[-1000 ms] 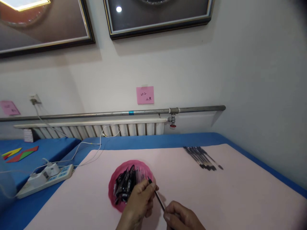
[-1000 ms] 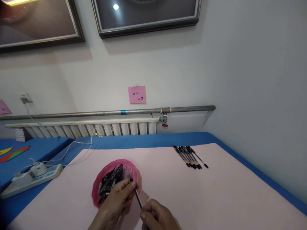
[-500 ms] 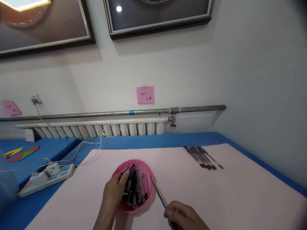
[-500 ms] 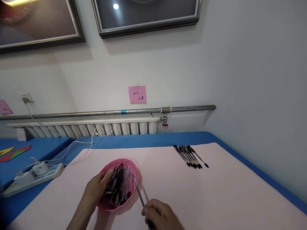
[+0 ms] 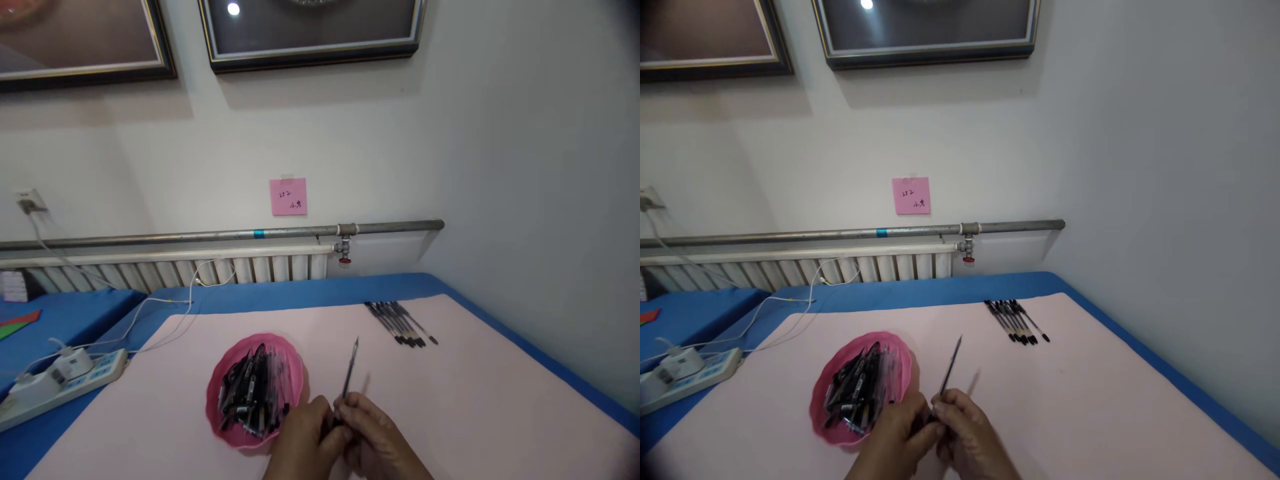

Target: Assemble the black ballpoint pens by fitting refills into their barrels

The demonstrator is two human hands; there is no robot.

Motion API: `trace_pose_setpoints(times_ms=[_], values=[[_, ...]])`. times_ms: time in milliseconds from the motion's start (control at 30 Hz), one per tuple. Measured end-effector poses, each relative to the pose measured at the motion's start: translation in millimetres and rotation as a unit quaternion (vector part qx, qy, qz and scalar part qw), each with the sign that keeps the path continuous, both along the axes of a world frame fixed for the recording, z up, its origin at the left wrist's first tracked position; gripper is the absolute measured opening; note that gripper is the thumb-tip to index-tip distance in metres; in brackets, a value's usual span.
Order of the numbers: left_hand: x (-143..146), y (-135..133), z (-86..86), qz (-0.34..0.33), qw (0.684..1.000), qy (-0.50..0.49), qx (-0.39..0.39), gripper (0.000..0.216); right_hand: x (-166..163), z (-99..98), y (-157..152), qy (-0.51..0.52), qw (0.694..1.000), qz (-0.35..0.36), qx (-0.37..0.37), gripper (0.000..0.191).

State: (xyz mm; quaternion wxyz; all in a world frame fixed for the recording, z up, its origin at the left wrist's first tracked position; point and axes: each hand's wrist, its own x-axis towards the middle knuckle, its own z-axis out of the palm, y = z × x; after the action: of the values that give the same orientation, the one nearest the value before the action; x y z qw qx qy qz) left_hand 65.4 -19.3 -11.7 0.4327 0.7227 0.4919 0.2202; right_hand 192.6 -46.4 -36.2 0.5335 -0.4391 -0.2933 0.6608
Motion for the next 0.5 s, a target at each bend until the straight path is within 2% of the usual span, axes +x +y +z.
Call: trace_pose_setpoints(times_ms=[67, 167, 300, 400, 500], values=[[-1, 0, 2.4, -0.005, 0.999, 0.029, 0.014, 0.017, 4, -4.6, 2, -0.03, 0.999, 0.0, 0.012, 0.033], [-2, -3, 9.0, -0.03, 0.999, 0.005, -0.042, 0.018, 9, -6.0, 2, -0.072, 0.997, 0.004, 0.04, 0.031], [-2, -6, 15.7, -0.074, 0.979, -0.109, -0.155, 0.025, 10, 4.0, -2, -0.055, 0.996, 0.026, 0.061, 0.029], [-3, -6, 14.6, -0.1, 0.95, -0.197, -0.219, 0.04, 7, 14.3, -5, -0.027, 0.997, 0.027, 0.068, 0.027], [-3, -5, 9.6, -0.087, 0.927, -0.258, -0.258, 0.053, 7, 20.9, -4, 0.003, 0.997, 0.026, 0.071, 0.026]])
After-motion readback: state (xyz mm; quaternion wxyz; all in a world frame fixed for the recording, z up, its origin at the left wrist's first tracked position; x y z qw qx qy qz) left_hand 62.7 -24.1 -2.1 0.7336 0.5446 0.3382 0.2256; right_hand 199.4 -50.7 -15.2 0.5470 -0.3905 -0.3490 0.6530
